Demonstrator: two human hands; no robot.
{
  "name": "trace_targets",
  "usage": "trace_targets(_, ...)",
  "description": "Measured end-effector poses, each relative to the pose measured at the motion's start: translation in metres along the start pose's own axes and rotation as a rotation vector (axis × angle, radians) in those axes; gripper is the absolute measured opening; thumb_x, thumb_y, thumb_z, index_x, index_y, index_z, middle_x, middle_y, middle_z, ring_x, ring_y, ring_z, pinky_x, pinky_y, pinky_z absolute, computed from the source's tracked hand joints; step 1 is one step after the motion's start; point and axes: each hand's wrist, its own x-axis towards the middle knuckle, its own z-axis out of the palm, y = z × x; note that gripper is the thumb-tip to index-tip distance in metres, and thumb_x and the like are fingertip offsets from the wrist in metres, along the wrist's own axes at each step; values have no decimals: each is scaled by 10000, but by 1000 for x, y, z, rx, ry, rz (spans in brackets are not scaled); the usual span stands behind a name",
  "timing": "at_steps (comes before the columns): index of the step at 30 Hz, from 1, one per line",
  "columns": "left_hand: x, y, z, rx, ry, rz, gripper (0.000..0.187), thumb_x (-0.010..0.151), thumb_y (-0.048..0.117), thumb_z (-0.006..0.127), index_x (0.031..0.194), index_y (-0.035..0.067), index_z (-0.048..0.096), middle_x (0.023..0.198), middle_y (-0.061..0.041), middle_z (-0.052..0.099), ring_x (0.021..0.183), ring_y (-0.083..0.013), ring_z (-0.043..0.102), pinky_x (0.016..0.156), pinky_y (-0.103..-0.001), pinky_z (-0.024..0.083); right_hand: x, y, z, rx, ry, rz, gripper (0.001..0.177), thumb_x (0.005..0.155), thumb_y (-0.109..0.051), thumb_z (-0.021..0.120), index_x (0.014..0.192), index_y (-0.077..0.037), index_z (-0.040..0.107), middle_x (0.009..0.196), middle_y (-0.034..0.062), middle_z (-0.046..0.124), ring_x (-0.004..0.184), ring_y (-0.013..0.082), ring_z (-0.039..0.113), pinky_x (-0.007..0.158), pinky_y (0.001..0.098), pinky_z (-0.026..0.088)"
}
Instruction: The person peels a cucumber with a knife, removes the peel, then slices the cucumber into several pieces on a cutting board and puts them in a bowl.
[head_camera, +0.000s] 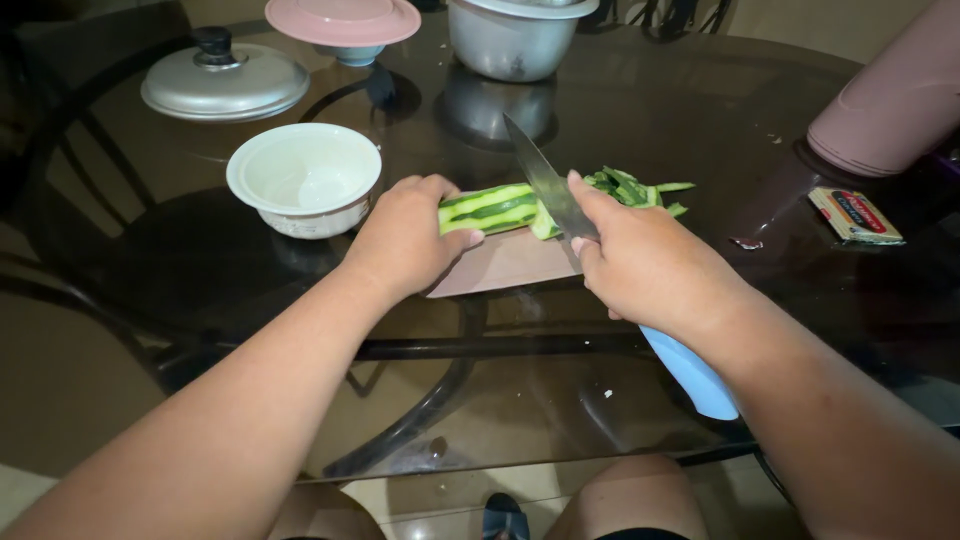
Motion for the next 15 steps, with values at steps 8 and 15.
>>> trace_targets(8,-8,6,10,-196,102,-47,623,707,257,907,1220,43,627,1111,-162,714,1044,-343,686,914,-415,535,-6,-2,27,-107,195,-343,642,903,-182,576,1530,-150,442,897,248,717,826,448,684,802,534,534)
trace_targets(15,-9,7,11,-252,115,-137,808,685,246,928,1332,37,490,1122,-133,750,1069,-311,709,922,-398,545,-5,-8,31,-151,213,-439,628,883,-137,561,1490,-47,426,942,254,710,842,437,680,784,542,524)
